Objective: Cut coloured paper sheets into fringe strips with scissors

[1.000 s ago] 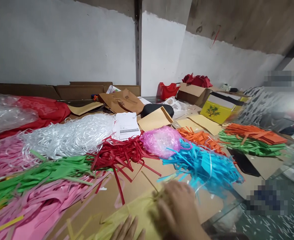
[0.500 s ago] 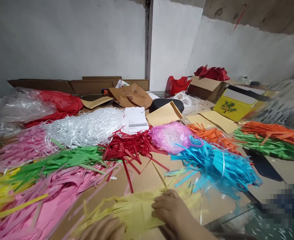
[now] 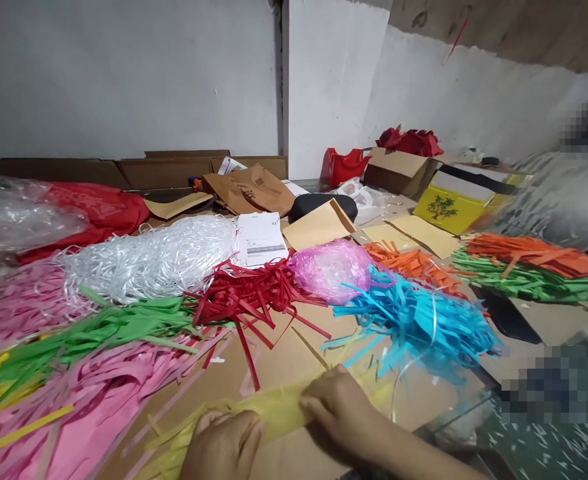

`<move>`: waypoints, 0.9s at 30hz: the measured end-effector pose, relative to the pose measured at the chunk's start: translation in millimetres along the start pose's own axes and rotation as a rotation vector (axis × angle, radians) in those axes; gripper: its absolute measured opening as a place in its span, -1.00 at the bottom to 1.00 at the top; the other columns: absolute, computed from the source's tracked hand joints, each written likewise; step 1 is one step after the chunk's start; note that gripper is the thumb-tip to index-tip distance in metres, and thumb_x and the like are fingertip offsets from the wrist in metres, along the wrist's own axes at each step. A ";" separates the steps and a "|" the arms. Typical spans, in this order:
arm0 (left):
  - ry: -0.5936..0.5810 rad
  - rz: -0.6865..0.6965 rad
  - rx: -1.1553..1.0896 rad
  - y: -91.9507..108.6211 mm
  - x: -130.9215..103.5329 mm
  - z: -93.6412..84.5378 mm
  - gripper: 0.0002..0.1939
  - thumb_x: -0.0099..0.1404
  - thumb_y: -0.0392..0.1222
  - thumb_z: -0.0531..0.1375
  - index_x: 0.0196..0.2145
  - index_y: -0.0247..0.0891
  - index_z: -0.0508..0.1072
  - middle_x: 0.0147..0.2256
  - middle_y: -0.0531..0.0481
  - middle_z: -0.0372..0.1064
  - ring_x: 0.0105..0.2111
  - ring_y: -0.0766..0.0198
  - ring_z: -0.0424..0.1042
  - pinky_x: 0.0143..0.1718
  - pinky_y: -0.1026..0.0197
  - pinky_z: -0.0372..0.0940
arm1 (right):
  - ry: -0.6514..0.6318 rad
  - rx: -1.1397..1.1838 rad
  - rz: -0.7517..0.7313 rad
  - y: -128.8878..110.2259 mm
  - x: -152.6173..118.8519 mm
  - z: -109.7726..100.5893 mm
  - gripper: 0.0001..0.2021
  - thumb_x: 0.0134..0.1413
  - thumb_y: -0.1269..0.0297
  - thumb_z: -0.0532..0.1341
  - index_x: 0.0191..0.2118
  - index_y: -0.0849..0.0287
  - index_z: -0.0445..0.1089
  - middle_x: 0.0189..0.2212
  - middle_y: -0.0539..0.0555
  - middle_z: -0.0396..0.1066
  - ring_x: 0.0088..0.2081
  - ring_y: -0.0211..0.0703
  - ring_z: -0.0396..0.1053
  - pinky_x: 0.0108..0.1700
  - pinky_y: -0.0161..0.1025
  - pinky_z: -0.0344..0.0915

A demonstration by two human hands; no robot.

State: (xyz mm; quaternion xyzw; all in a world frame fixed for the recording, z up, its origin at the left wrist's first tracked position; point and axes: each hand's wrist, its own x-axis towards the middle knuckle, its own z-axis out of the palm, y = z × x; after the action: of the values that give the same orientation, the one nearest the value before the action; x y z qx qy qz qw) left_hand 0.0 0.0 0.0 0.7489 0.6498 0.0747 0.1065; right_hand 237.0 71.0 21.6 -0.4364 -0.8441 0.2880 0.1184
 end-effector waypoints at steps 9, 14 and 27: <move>-0.199 -0.218 0.053 15.0 29.1 -18.2 -0.60 0.45 -0.16 -0.08 -0.29 -0.14 0.55 -0.31 -0.08 0.64 -0.22 -0.06 0.56 -0.19 0.03 0.28 | 0.113 -0.113 0.089 9.2 23.5 17.4 -0.83 0.10 0.35 0.20 -0.50 0.17 0.34 -0.49 -0.01 0.54 -0.41 -0.23 0.41 -0.14 -0.17 -0.02; -0.229 -0.232 0.075 14.4 32.6 -17.4 -0.59 0.45 -0.14 -0.09 -0.29 -0.15 0.56 -0.30 -0.11 0.64 -0.22 -0.11 0.57 -0.21 0.02 0.26 | 0.096 -0.094 0.102 10.3 23.3 17.4 -0.85 0.09 0.35 0.20 -0.49 0.16 0.36 -0.49 -0.02 0.53 -0.41 -0.23 0.40 -0.13 -0.17 -0.02; 0.145 0.317 0.186 6.1 31.5 -4.1 -0.69 0.21 -0.45 0.12 -0.32 -0.03 0.53 -0.27 0.14 0.55 -0.17 0.17 0.45 0.05 0.02 0.09 | 0.135 -0.184 -0.190 8.9 2.2 -12.6 -0.67 0.14 0.28 0.28 0.04 0.11 0.41 0.10 0.21 0.44 0.15 0.19 0.28 0.19 0.14 0.00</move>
State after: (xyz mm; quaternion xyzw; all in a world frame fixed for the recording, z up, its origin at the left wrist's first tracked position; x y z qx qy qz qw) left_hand 9.4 30.6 4.6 0.8410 0.5340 0.0840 -0.0234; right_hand 247.3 81.7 26.3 -0.3820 -0.8946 0.1667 0.1611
